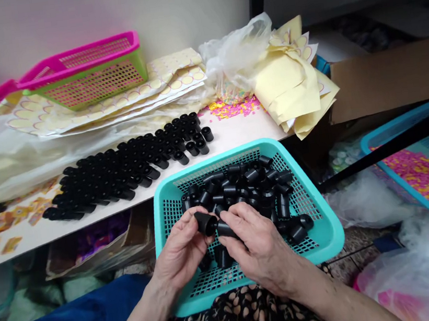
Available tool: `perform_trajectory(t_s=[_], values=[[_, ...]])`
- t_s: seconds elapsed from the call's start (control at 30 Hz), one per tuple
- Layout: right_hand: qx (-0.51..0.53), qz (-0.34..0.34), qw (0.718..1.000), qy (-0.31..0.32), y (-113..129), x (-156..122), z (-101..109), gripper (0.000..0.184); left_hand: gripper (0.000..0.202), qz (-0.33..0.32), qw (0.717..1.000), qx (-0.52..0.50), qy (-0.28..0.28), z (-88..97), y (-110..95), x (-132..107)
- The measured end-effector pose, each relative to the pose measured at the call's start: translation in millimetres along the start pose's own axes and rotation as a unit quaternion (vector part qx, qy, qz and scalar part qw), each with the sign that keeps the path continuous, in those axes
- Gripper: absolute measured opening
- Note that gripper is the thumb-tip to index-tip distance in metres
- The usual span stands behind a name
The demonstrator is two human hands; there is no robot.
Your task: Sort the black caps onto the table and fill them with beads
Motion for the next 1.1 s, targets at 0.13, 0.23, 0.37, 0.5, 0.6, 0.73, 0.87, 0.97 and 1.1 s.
perform_trajectory(t_s=[0.13, 0.23, 0.37, 0.5, 0.6, 0.73, 0.87, 0.97, 1.1], values=[[-0.026, 0.010, 1.000, 0.005, 0.7, 0.3, 0.8, 0.034, 0.028, -0.025, 0.999, 0.035, -0.006, 1.9, -4.1, 1.1], [-0.033, 0.015, 0.999, 0.022, 2.1, -0.3, -0.1, 0.033, 0.027, -0.026, 0.998, 0.055, -0.015, 4.7, -3.7, 0.2], [-0.003, -0.012, 1.000, 0.013, -3.8, -0.5, -6.2, 0.031, 0.027, -0.012, 0.997, 0.079, -0.013, 5.4, 2.8, -3.1], [0.038, -0.058, 0.997, -0.031, -13.8, 2.8, -13.1, 0.057, 0.032, -0.007, 0.993, 0.120, -0.015, 6.5, 7.2, -4.3], [0.038, -0.054, 0.998, 0.004, -11.4, 7.3, -18.0, 0.040, 0.030, 0.010, 0.985, 0.171, 0.026, 7.8, 4.1, -5.4], [0.024, -0.062, 0.996, 0.059, -4.7, 8.5, -19.5, 0.013, 0.035, -0.031, 0.935, 0.336, 0.108, 13.9, -19.0, -14.3], [0.059, -0.160, 0.981, 0.087, -6.7, 8.9, -27.1, 0.016, 0.045, -0.204, 0.793, 0.538, 0.203, 4.3, -43.8, -33.4], [0.082, -0.199, 0.965, 0.153, -2.8, 11.4, -39.4, 0.021, 0.040, -0.296, 0.714, 0.589, 0.238, -4.2, -47.6, -43.6], [0.041, -0.192, 0.956, 0.219, -9.7, 19.4, -37.2, 0.021, 0.029, -0.370, 0.688, 0.607, 0.146, 19.3, -69.0, -33.3]])
Point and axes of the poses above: each hand's wrist, its own x-axis towards the middle knuckle, its own z-axis out of the back of the hand, y = z × x, the point moved 6 cm from there along x, towards the middle knuckle, and after that the axes turned 11 degrees about -z, right-handed, at the moved point
